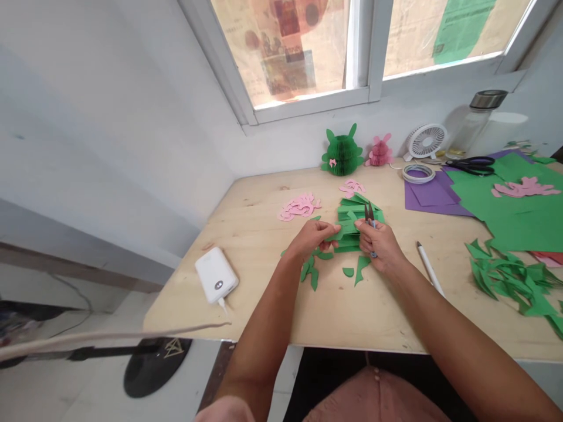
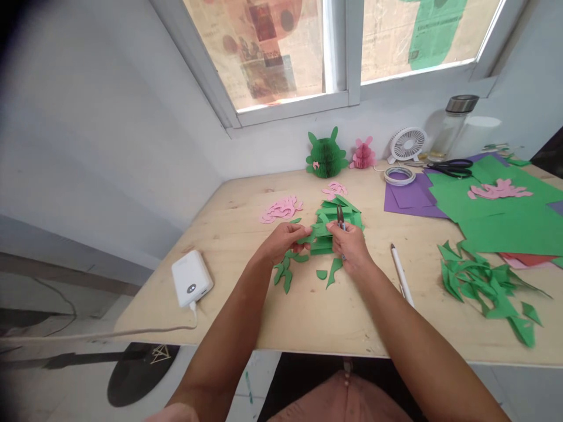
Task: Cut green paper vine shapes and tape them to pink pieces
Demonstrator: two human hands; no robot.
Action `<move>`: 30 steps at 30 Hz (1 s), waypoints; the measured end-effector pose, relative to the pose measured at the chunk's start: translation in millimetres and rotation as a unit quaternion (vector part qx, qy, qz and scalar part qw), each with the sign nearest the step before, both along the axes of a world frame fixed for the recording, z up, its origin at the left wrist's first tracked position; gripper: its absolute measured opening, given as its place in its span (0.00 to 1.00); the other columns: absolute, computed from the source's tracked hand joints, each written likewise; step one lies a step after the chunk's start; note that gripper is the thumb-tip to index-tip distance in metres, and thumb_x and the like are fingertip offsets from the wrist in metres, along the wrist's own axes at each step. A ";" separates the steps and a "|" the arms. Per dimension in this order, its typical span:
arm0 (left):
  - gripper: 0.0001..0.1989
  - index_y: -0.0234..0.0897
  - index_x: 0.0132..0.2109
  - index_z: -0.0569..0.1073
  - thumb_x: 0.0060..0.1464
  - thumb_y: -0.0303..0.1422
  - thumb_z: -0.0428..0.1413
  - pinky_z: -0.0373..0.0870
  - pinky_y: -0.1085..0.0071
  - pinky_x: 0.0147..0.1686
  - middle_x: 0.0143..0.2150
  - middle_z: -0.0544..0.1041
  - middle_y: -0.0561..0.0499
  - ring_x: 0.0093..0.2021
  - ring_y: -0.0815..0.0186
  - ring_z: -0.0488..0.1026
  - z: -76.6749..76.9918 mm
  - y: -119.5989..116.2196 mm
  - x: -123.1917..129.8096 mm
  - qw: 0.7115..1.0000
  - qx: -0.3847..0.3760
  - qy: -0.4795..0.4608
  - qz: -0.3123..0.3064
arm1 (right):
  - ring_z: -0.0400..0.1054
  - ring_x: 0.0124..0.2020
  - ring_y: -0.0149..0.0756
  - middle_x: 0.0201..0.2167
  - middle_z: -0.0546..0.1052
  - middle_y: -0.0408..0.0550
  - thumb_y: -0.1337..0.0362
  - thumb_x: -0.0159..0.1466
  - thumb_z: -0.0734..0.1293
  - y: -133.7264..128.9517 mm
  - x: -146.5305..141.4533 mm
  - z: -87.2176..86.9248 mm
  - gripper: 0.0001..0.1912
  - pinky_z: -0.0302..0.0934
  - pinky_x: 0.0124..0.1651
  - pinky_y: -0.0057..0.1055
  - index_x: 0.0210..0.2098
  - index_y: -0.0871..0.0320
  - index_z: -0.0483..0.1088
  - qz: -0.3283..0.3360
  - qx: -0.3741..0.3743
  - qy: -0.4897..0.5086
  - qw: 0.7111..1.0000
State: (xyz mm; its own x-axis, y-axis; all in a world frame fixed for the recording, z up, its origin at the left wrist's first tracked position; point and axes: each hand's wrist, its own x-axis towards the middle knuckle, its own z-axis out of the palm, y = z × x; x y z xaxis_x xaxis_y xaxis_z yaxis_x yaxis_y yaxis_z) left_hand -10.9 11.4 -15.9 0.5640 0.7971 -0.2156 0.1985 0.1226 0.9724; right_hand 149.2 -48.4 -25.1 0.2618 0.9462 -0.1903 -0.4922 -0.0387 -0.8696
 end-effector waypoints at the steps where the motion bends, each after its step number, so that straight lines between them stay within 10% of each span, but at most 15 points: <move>1: 0.18 0.33 0.23 0.70 0.48 0.43 0.60 0.56 0.77 0.18 0.20 0.73 0.51 0.17 0.76 0.62 0.9 -0.4 -0.4 1.000 0.007 0.006 -0.014 | 0.42 0.09 0.18 0.09 0.52 0.29 0.58 0.45 0.77 0.3 0.2 -0.1 0.19 0.37 0.10 0.21 0.23 0.57 0.63 -0.003 0.001 0.000 1.000; 17: 0.13 0.33 0.24 0.71 0.43 0.39 0.61 0.54 0.76 0.18 0.18 0.73 0.52 0.16 0.76 0.59 3.0 -44.0 -5.1 0.993 -0.003 0.009 0.117 | 0.42 0.09 0.18 0.09 0.53 0.29 0.58 0.44 0.77 -0.5 -1.2 0.4 0.18 0.36 0.10 0.21 0.24 0.58 0.65 -0.005 0.009 -0.007 1.000; 30: 0.11 0.32 0.28 0.74 0.42 0.38 0.62 0.54 0.77 0.18 0.20 0.74 0.53 0.16 0.76 0.60 -5.3 -130.6 -38.6 0.971 -0.072 0.002 0.227 | 0.45 0.10 0.19 0.10 0.56 0.31 0.56 0.49 0.75 -1.4 2.1 0.2 0.15 0.38 0.12 0.21 0.25 0.59 0.68 -0.003 0.033 0.007 0.999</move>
State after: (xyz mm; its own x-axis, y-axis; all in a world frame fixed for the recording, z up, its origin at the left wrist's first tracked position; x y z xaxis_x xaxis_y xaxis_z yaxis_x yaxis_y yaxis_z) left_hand -49.5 -119.2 -21.2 0.1615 0.9245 -0.3453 0.0954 0.3337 0.9378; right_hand 151.3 -49.9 -24.9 0.2662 0.9550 -0.1313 -0.5039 0.0217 -0.8635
